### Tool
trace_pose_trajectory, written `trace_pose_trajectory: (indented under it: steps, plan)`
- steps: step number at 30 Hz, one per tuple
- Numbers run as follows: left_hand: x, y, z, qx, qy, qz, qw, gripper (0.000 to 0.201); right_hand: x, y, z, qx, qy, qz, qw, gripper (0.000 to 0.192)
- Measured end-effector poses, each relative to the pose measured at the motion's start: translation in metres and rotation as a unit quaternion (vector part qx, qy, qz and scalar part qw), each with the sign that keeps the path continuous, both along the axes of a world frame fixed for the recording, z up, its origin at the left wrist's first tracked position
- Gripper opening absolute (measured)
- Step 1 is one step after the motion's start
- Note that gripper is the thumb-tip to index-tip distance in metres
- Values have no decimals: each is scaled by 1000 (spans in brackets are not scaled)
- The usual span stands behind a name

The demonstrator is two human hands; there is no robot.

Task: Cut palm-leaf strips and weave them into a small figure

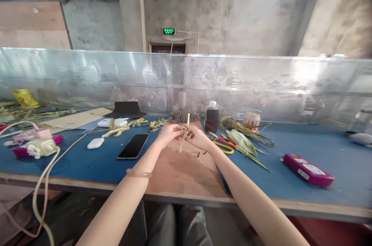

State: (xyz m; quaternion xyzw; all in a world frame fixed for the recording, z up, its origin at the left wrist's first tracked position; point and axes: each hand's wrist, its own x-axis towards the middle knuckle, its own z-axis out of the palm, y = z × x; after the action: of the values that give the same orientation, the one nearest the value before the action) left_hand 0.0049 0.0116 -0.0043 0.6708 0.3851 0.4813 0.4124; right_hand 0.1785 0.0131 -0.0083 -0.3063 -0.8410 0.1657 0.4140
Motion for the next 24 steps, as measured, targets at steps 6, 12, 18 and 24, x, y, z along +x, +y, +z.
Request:
trace_pose_trajectory:
  steps: [6, 12, 18, 24]
  plan:
    - [2, -2, 0, -4, -4, 8, 1000, 41, -3, 2, -2, 51, -18, -15, 998, 63]
    - [5, -7, 4, -27, -55, -12, 998, 46, -5, 2, -5, 95, -6, -38, 995, 69]
    - [8, -7, 4, -46, -73, -17, 996, 38, -9, -6, -3, 149, 4, -53, 987, 50]
    - [6, -3, 2, -38, -84, -50, 995, 34, -12, -12, 1, 13, 120, 1, 993, 62]
